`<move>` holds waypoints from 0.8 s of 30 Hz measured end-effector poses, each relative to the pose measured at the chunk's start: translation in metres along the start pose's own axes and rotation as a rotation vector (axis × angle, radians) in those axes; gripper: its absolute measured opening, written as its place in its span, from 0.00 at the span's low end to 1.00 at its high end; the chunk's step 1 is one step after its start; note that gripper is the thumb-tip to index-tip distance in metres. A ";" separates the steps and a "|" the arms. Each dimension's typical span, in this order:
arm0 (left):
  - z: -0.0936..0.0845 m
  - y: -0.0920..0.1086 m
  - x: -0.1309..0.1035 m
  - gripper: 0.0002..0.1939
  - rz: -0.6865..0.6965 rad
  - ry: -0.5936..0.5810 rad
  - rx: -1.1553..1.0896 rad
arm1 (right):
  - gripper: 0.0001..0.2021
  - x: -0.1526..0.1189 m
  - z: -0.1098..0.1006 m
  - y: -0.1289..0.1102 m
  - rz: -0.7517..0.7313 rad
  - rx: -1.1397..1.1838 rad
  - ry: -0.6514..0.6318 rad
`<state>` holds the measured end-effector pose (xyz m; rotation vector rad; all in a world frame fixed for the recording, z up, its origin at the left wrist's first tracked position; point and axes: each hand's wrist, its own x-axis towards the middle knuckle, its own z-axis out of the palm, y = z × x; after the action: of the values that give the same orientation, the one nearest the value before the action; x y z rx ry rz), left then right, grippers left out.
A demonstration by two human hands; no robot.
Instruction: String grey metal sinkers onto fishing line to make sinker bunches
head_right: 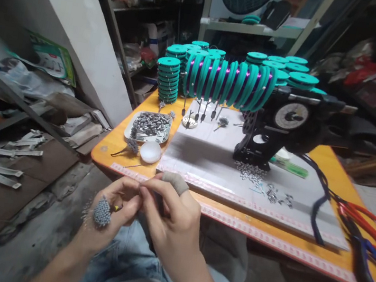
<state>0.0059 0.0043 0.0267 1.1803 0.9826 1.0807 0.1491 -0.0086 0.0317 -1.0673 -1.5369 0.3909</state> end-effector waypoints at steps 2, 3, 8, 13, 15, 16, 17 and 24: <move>0.006 -0.007 -0.005 0.10 -0.003 0.034 -0.070 | 0.06 -0.002 -0.001 0.002 0.001 -0.010 -0.016; 0.008 -0.010 -0.007 0.10 -0.009 0.053 -0.108 | 0.05 -0.003 -0.001 0.002 0.006 -0.007 -0.022; 0.010 -0.023 -0.014 0.09 -0.022 0.104 -0.237 | 0.06 -0.005 -0.007 0.003 0.009 0.004 -0.072; 0.006 -0.026 -0.015 0.09 0.036 0.115 -0.175 | 0.06 -0.005 -0.013 0.002 0.052 -0.002 -0.131; 0.006 -0.023 -0.014 0.10 0.053 0.104 -0.140 | 0.06 -0.004 -0.015 0.000 0.082 0.038 -0.113; 0.007 -0.021 -0.013 0.11 0.069 0.094 -0.120 | 0.06 -0.004 -0.015 0.000 0.095 0.065 -0.106; 0.008 -0.019 -0.012 0.11 0.086 0.081 -0.099 | 0.06 -0.004 -0.015 -0.001 0.105 0.092 -0.105; 0.011 -0.023 -0.016 0.04 0.138 0.132 -0.044 | 0.05 -0.005 -0.013 -0.001 0.171 0.128 -0.161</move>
<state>0.0163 -0.0152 0.0061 1.1662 0.9841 1.2975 0.1596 -0.0172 0.0330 -1.0913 -1.5436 0.6988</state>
